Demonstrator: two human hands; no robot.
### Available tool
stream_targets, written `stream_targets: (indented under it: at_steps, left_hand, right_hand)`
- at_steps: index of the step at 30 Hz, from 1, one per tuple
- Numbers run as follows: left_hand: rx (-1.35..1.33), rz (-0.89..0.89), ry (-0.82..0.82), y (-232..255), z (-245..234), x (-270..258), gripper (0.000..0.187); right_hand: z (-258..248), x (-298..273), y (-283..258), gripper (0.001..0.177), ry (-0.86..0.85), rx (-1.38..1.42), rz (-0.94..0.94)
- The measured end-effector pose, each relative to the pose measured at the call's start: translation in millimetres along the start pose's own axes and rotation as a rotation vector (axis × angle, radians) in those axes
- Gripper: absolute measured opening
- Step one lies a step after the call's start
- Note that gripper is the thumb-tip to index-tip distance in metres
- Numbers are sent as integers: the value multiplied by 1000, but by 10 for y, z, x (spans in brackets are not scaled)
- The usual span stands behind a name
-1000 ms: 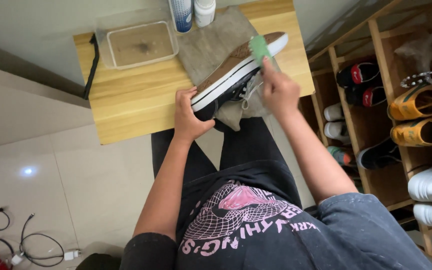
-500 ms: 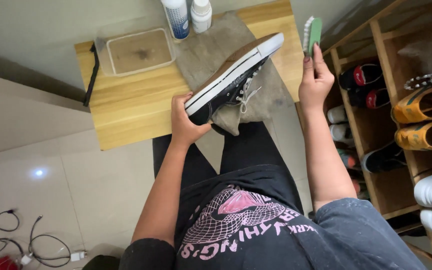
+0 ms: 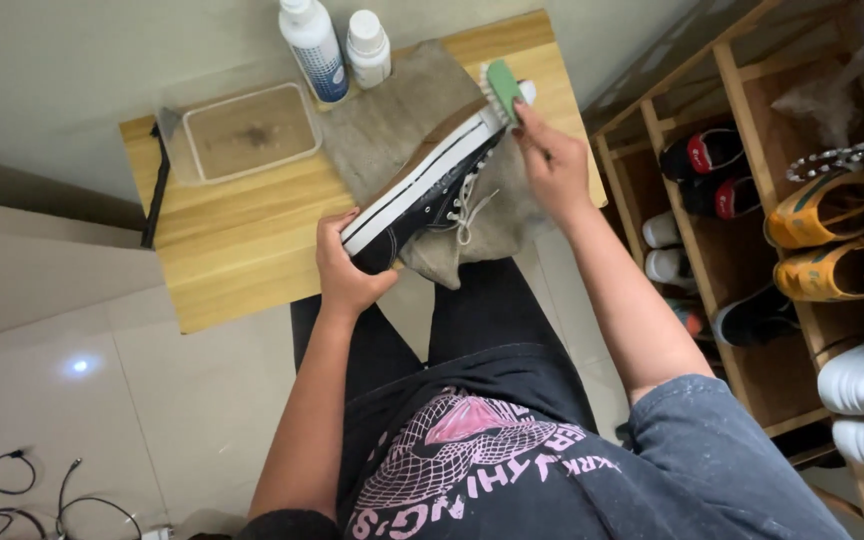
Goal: The person scrubs a black canvas sneaker with a green brush, focusing on the white rubber toe cap and side panels. The shoe is held in the left hand while the right hand brushes repeatedly over the same areas.
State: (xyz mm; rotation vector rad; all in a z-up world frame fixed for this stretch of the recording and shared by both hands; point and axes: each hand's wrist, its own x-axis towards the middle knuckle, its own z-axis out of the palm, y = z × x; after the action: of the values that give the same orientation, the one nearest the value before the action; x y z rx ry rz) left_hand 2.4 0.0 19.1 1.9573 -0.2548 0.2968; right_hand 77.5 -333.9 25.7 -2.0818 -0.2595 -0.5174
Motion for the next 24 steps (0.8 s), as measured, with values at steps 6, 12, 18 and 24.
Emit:
stream_targets:
  at_steps: [6,12,18,24]
  left_hand:
    - [11,11,-22,-13,-19,-5,78]
    - [-64,-46,36,-125,22,-16,78]
    - [-62,-80,32,-69,7,1,79]
    - [-100,-104,69,-81,21,-1,80]
  right_hand:
    - [-140,202,218,32,131,-57,217]
    - [154,-197,233,28,169,-109,-5]
    - [-160,21,111,33,202,-115,-44]
    - [54,-18,18,29,211,-50,-35]
